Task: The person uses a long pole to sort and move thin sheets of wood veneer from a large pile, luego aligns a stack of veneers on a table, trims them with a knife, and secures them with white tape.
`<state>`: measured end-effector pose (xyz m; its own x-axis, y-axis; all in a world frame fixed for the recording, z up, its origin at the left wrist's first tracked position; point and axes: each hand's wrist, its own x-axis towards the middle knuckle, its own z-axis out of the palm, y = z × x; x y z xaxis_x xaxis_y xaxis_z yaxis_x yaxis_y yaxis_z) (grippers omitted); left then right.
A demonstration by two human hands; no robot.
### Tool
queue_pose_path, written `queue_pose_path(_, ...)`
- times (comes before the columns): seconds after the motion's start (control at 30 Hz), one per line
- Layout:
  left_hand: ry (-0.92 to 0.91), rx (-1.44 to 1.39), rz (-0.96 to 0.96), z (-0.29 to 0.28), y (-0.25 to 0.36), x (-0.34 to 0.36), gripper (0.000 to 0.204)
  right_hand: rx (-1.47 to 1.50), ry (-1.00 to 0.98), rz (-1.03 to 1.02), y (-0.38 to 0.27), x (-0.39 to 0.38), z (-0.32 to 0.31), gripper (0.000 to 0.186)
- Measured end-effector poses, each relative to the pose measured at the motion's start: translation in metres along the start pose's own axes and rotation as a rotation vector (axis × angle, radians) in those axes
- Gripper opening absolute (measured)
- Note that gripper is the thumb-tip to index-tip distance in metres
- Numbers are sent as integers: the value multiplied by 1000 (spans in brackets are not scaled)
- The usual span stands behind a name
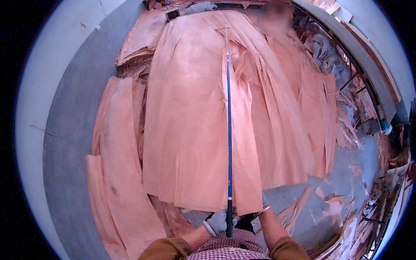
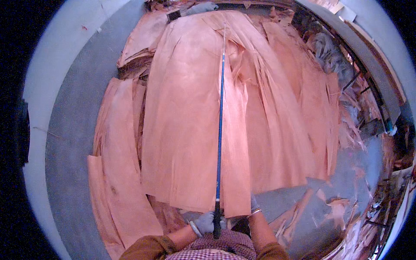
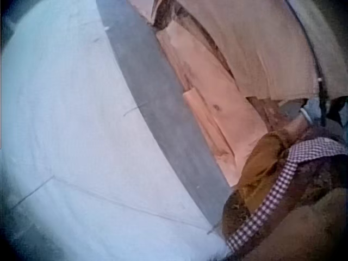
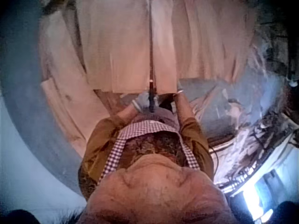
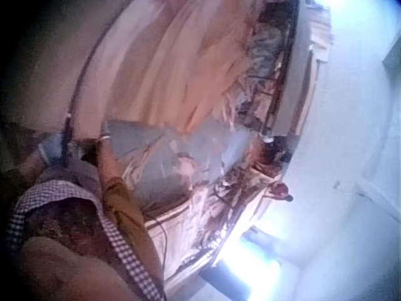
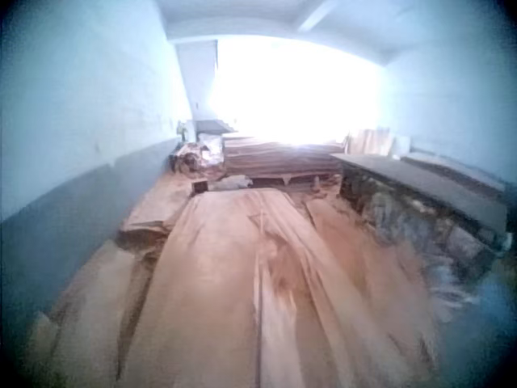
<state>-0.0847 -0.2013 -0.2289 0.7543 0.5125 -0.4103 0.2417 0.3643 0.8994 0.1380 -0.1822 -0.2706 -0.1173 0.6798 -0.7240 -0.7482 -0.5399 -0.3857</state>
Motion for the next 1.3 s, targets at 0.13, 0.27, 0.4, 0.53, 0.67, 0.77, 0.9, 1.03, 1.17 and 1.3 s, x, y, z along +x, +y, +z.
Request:
queue_pose_path(0.13,-57,503,167,-12,78,-9,20,-8,29,16,6,10,9,46)
queue_pose_path(0.27,-26,-29,3,-12,78,-21,26,-29,103,-9,10,6,-3,46)
queue_pose_path(0.4,50,-1532,-343,-21,63,-49,36,-74,237,-108,-4,-14,-29,46)
queue_pose_path(0.53,128,-942,-439,-38,20,-92,32,-181,323,-255,-27,-39,-48,47)
queue_pose_path(0.67,230,-694,-543,-32,-33,-108,21,-355,237,-526,-50,-60,-51,48)
queue_pose_path(0.77,320,-262,-532,-24,-110,-112,38,-602,377,-713,-62,-57,-11,50)
queue_pose_path(0.9,354,339,-595,-14,-156,-108,46,-1406,40,-881,-65,-90,174,50)
queue_pose_path(1.03,259,543,-655,-10,-145,-89,55,-1599,-346,-831,-19,-44,269,43)
queue_pose_path(1.17,-2,732,-295,-18,-149,-89,44,-2001,-534,-442,57,16,334,29)
queue_pose_path(1.3,-218,680,-245,-15,-125,-75,26,-2179,-624,-312,104,49,325,29)
